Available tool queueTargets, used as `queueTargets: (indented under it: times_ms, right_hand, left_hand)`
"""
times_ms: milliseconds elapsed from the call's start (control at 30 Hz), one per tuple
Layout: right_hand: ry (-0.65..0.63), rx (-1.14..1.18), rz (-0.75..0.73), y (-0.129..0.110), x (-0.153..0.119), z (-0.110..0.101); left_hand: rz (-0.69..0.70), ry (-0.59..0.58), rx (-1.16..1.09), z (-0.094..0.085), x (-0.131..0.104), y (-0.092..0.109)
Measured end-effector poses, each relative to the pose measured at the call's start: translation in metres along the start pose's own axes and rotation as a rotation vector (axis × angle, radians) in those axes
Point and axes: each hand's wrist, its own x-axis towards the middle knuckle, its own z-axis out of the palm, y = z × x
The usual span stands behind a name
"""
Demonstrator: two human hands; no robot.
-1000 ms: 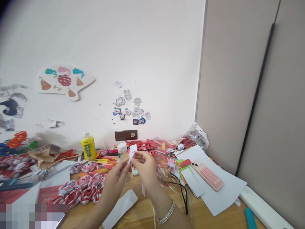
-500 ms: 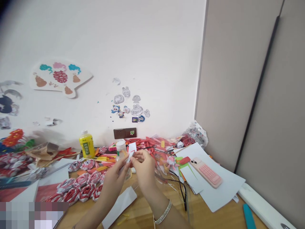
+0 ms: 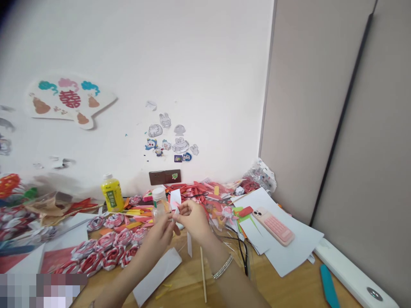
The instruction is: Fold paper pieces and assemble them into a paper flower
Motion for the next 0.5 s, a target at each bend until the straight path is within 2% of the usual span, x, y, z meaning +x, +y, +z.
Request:
queueTargets:
  times_ms: [67,200,333,400,500]
  right_hand:
    - [-0.091,0.008,0.057,0.008,0.002,-0.003]
    - [-0.213,0.012,0.148,0.023,0.004,-0.01]
    - [-0.306,-0.013,0.049,0.035,0.003,-0.009]
    - [-0.338,-0.046,0.008,0.039,0.001,-0.003]
    - [-0.344,-0.189,-0.005,0.043,-0.001,0.006]
  left_hand:
    - [-0.09,-0.135,-0.094,0.004,0.002,-0.008]
    - [-0.146,-0.264,-0.132,0.007,0.003,-0.022]
    - [-0.227,-0.384,-0.24,0.001,-0.003,-0.031]
    - [-0.294,-0.391,-0.351,0.0,-0.008,-0.037]
    - [-0.361,-0.265,-0.475,0.001,-0.017,-0.051]
